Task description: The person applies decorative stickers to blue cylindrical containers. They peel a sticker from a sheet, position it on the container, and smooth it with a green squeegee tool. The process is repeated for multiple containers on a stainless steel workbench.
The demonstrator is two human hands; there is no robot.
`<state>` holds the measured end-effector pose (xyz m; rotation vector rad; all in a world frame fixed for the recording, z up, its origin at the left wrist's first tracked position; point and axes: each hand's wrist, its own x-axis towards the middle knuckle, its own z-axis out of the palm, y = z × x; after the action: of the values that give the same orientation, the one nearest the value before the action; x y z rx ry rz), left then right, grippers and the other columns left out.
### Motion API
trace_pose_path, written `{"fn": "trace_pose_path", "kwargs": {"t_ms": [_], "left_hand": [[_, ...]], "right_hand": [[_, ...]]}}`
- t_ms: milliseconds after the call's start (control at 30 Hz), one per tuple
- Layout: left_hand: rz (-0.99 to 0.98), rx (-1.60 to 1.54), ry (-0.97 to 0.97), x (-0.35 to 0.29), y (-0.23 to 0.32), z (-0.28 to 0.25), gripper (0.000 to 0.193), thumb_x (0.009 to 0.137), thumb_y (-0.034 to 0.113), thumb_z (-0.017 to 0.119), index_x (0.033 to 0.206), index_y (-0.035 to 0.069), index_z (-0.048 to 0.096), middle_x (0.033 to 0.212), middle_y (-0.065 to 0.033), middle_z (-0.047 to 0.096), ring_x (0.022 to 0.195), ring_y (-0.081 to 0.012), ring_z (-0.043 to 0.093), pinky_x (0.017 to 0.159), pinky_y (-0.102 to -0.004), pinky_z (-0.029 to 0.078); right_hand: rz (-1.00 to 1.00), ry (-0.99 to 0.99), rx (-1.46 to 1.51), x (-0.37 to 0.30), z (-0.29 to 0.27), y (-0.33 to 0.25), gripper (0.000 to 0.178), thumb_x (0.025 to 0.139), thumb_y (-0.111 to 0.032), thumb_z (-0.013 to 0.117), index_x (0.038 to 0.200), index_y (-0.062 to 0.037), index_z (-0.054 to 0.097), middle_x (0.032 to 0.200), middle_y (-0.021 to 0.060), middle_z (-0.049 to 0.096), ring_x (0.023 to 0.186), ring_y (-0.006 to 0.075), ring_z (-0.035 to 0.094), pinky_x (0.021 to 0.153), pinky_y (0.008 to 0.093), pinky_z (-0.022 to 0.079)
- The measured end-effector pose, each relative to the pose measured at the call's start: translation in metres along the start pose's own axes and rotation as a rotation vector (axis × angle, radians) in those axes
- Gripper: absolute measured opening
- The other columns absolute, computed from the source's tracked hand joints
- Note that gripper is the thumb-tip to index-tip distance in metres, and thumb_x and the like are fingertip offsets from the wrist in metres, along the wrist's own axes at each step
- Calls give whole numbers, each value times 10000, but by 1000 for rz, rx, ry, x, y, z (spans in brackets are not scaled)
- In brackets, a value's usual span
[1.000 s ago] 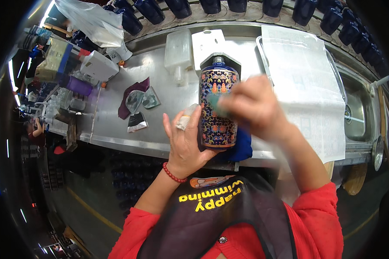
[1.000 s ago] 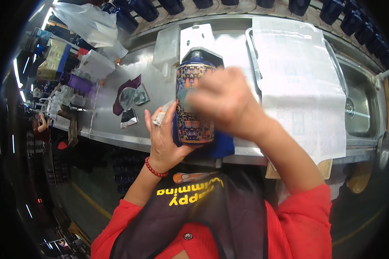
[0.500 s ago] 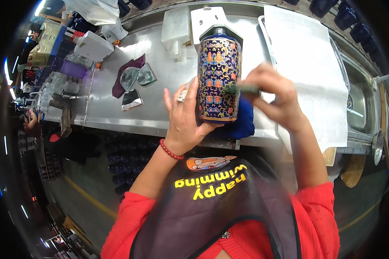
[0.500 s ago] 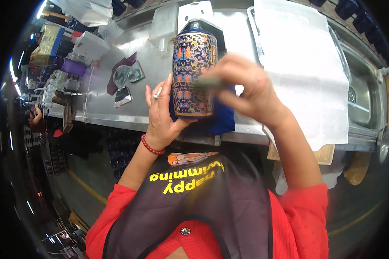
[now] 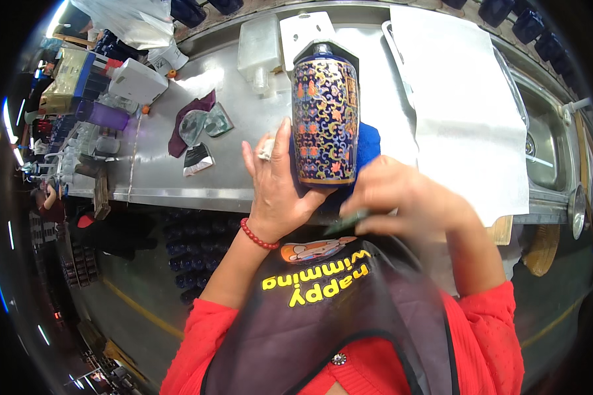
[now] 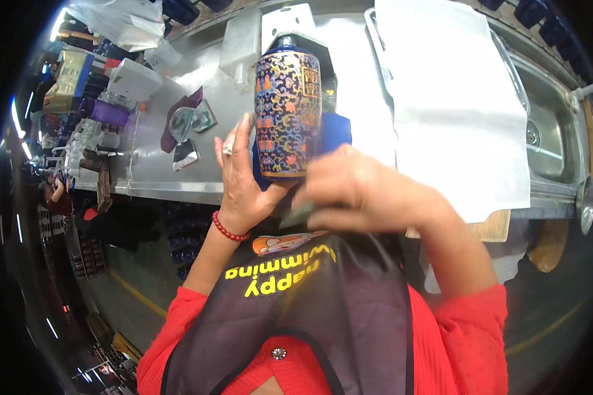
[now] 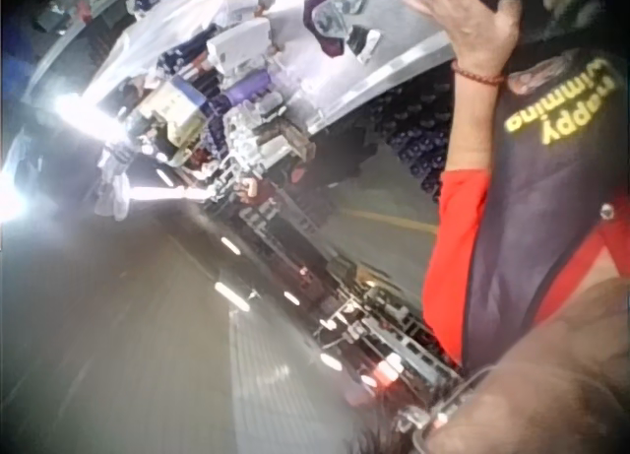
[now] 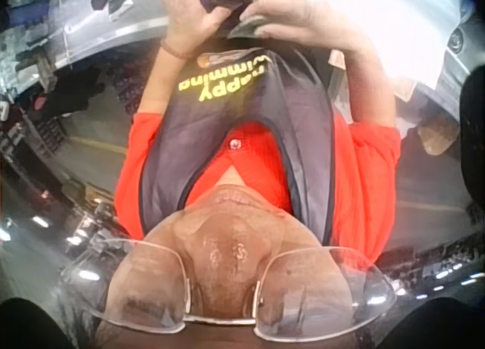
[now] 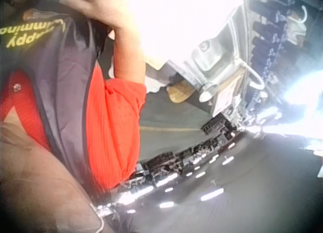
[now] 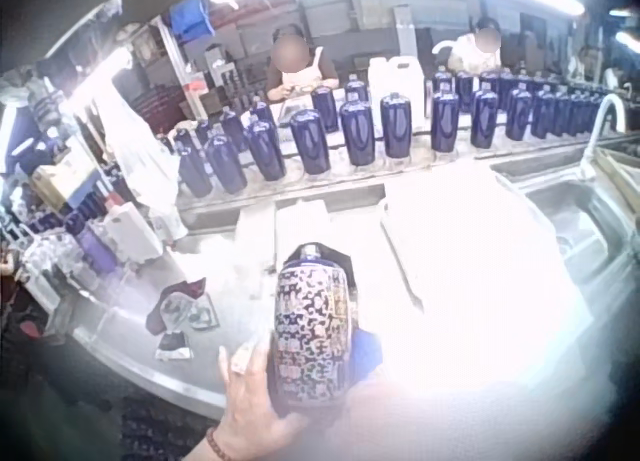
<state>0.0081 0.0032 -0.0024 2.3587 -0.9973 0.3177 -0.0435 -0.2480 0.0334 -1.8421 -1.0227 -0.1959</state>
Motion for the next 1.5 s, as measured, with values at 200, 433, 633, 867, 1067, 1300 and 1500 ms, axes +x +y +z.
{"fn": "trace_pose_path", "kwargs": {"t_ms": [200,433,633,867,1067,1300,1500], "left_hand": [[35,30,30,3,0,1,1092,747,533,833,1568,31,317,1420,-183,501,1314,-386,446,1134,-724,68],[4,-2,-34,-2,-6,3,1110,824,656,705,1564,-36,250,1447,-208,477,1348,-390,437,1131,-725,86],[17,22,-35,2,-2,-1,1051,797,586,762,1540,-18,328,1413,-207,508,1318,-389,469,1128,-733,74],[63,32,7,2,3,-3,1044,844,609,716,1556,-23,288,1431,-215,493,1345,-400,453,1138,-726,57],[19,70,-26,2,13,-4,1083,806,539,800,1538,-58,272,1458,-214,525,1358,-371,505,1169,-708,9],[19,-87,-53,-3,-1,4,1053,900,661,619,1577,-39,221,1523,-224,464,1413,-375,448,1152,-711,-1],[-21,-209,-115,-4,-6,10,1062,904,660,617,1581,-37,189,1556,-233,431,1455,-378,406,1159,-697,-8]], "right_hand": [[-36,436,-573,12,-3,16,255,754,-41,754,1002,-79,709,850,94,606,766,277,617,670,388,491],[256,481,-180,7,-5,16,225,794,-16,738,1014,-64,728,847,73,615,764,249,616,695,344,499],[75,-5,-62,12,-1,-8,161,795,-102,764,939,-82,696,884,68,615,855,269,635,794,413,502],[41,346,-602,35,-25,11,268,783,-50,778,1032,-138,732,812,31,593,807,216,603,762,368,416],[195,491,-256,64,-37,26,209,827,-95,750,1023,-49,695,853,102,637,755,317,639,672,399,510],[225,442,-246,59,-43,36,178,806,-28,722,976,-75,700,833,74,608,786,275,624,713,394,465],[-128,161,-365,52,-33,-11,143,773,-124,738,885,-159,655,817,7,539,761,207,603,742,381,413]]}}
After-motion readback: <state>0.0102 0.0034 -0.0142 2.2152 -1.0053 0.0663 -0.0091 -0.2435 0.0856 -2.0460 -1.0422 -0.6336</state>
